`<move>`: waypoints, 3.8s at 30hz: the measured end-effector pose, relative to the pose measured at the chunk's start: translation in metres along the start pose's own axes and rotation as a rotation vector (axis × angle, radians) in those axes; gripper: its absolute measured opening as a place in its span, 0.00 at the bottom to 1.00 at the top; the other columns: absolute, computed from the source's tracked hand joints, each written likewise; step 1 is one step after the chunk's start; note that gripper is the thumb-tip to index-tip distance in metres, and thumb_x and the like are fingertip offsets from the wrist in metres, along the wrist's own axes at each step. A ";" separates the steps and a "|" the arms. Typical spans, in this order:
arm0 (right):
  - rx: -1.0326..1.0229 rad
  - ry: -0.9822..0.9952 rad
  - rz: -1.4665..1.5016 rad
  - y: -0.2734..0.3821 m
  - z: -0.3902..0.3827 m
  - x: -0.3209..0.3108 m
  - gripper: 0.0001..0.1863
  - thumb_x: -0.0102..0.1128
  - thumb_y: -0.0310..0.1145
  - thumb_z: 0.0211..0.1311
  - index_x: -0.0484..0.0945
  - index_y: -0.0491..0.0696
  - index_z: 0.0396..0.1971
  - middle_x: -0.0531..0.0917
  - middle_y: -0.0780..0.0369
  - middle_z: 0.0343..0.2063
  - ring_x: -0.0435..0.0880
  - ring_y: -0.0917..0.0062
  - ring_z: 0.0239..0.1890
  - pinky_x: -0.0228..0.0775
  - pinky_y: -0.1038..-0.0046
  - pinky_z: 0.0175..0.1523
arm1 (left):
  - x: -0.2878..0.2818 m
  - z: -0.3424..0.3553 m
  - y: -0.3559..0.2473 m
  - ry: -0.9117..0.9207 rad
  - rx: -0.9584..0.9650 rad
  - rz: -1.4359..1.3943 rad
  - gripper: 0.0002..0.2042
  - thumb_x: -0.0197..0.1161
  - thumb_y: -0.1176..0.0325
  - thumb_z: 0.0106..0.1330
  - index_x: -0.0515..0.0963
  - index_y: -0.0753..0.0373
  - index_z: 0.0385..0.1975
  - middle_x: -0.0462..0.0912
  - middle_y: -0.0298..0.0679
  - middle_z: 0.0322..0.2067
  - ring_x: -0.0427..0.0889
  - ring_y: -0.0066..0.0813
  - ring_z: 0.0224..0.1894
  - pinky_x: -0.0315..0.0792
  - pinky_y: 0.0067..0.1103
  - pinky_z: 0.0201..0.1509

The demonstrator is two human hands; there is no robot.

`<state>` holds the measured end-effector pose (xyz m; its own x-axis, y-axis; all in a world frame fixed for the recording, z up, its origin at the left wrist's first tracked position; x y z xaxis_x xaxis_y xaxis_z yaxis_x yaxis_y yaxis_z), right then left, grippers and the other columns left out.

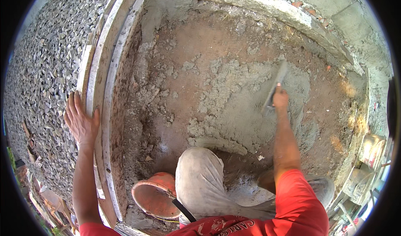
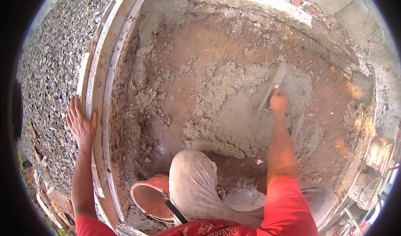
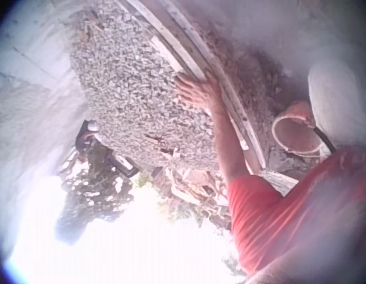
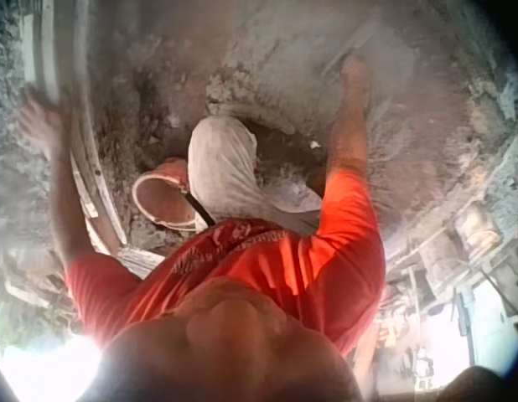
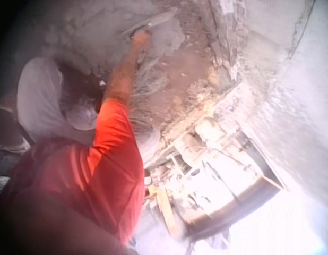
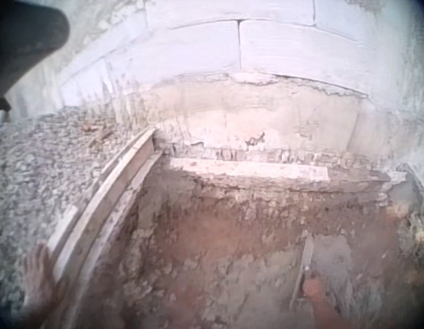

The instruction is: The person pours wet concrete from a bucket into a wooden frame and uses a trowel to spread and level it across the ground area.

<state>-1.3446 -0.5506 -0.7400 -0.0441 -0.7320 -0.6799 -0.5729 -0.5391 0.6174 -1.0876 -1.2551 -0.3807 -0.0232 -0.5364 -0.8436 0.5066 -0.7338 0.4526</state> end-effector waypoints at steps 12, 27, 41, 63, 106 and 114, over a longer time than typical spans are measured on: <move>-0.423 0.429 -0.417 0.180 -0.173 0.237 0.30 0.49 0.57 0.75 0.75 0.43 0.55 0.86 0.45 0.44 0.86 0.49 0.49 0.78 0.50 0.55 | -0.003 0.012 -0.010 0.006 -0.026 -0.044 0.46 0.70 0.52 0.60 0.53 0.50 0.77 0.59 0.37 0.75 0.57 0.41 0.76 0.52 0.44 0.77; -0.205 0.055 -0.171 0.107 -0.064 0.142 0.42 0.45 0.63 0.74 0.75 0.32 0.55 0.80 0.37 0.52 0.79 0.42 0.57 0.71 0.52 0.64 | 0.001 0.005 -0.007 0.028 -0.017 0.040 0.47 0.70 0.49 0.61 0.52 0.55 0.78 0.59 0.37 0.74 0.58 0.40 0.76 0.53 0.42 0.77; -1.364 0.366 -0.699 0.054 -0.197 0.097 0.22 0.54 0.54 0.73 0.72 0.47 0.38 0.78 0.60 0.12 0.78 0.69 0.11 0.72 0.63 0.17 | -0.002 0.007 -0.003 -0.041 -0.009 -0.027 0.45 0.69 0.51 0.61 0.53 0.48 0.78 0.60 0.35 0.74 0.59 0.39 0.76 0.54 0.42 0.76; 0.130 -0.237 -0.295 -0.029 0.113 -0.115 0.42 0.46 0.62 0.72 0.81 0.29 0.43 0.87 0.43 0.34 0.90 0.56 0.29 0.81 0.57 0.46 | 0.012 0.008 0.000 -0.041 0.029 0.068 0.44 0.65 0.51 0.62 0.53 0.55 0.78 0.62 0.40 0.73 0.60 0.42 0.75 0.56 0.42 0.77; -0.807 0.991 -0.792 0.085 -0.279 0.232 0.34 0.50 0.58 0.74 0.73 0.40 0.60 0.83 0.42 0.49 0.83 0.49 0.53 0.75 0.50 0.58 | -0.006 0.005 0.001 0.025 -0.056 -0.069 0.45 0.70 0.50 0.61 0.54 0.49 0.77 0.60 0.35 0.73 0.60 0.38 0.75 0.57 0.43 0.75; -1.363 0.735 -0.738 0.058 -0.284 0.140 0.23 0.62 0.56 0.68 0.73 0.48 0.35 0.83 0.54 0.22 0.86 0.58 0.24 0.78 0.57 0.28 | -0.006 0.006 0.004 0.020 -0.066 -0.057 0.45 0.71 0.52 0.60 0.55 0.49 0.76 0.61 0.35 0.72 0.60 0.37 0.74 0.57 0.40 0.76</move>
<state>-1.1513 -0.8029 -0.6865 0.4686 0.0023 -0.8834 0.7768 -0.4772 0.4108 -1.0905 -1.2571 -0.3719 -0.0368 -0.4855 -0.8735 0.5603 -0.7338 0.3842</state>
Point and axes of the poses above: each hand's wrist, its own z-axis towards the middle knuckle, its own x-axis out of the palm, y = z × x, the point moved 10 cm from there along z, towards the middle knuckle
